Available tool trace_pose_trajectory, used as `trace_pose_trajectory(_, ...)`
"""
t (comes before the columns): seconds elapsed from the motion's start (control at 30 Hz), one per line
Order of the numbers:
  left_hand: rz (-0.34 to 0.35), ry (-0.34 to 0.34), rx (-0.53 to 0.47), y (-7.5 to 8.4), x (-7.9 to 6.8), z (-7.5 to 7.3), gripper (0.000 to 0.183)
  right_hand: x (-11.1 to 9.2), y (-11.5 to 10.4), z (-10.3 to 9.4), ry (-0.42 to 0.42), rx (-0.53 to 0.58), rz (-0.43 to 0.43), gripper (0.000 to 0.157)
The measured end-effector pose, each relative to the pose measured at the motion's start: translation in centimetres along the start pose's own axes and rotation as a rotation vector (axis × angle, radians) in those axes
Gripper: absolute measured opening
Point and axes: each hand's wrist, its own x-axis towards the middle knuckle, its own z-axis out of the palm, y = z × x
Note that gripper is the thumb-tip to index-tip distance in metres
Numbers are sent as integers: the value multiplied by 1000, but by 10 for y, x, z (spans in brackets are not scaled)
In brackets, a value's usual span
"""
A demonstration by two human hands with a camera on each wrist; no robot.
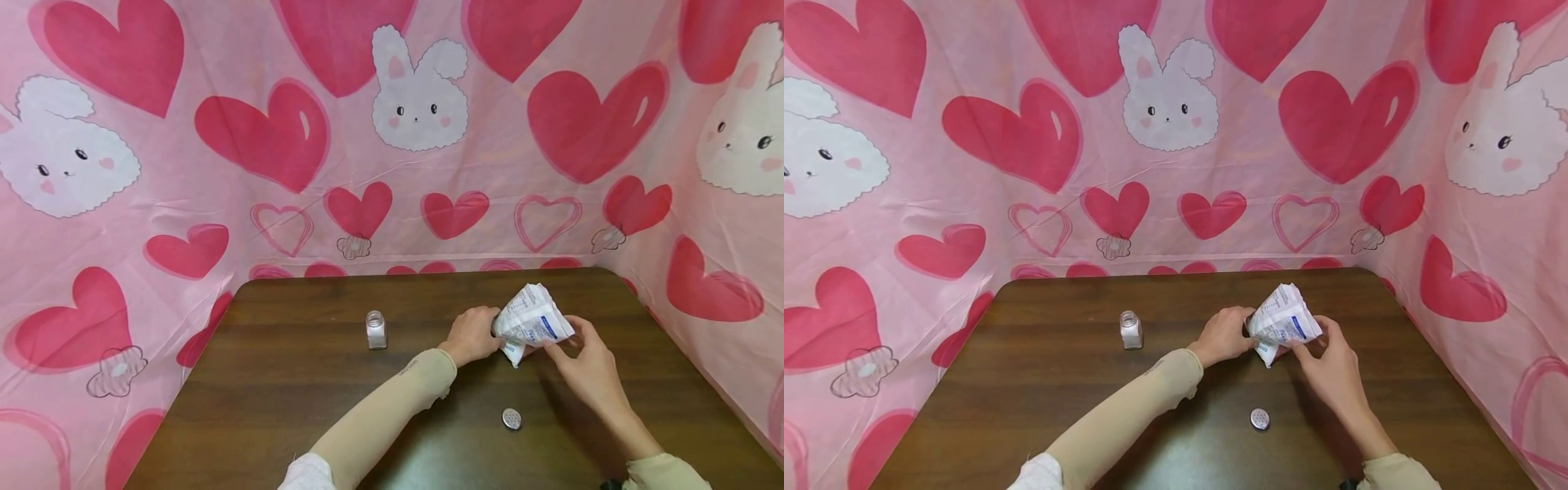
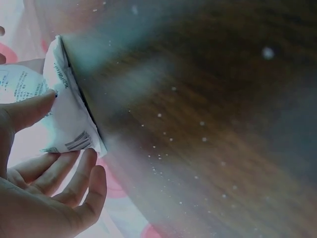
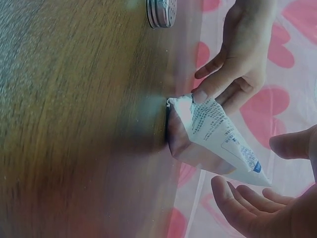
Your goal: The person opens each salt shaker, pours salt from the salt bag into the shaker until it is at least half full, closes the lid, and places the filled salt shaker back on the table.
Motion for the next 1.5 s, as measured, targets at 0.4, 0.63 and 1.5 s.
trace_pose_trajectory(0.4, 16, 13, -13, -1, 1, 2, 45, 2, 4, -9, 10, -37, -40, 64)
trace_pose_trajectory(0.63, 23, 15, -12, 0, 0, 0, 44, 1, 5, -9, 3, -46, -35, 64)
trace_pose_trajectory(1.5, 22, 33, -39, 1, -3, 2, 45, 9, 7, -9, 36, -96, -140, 59)
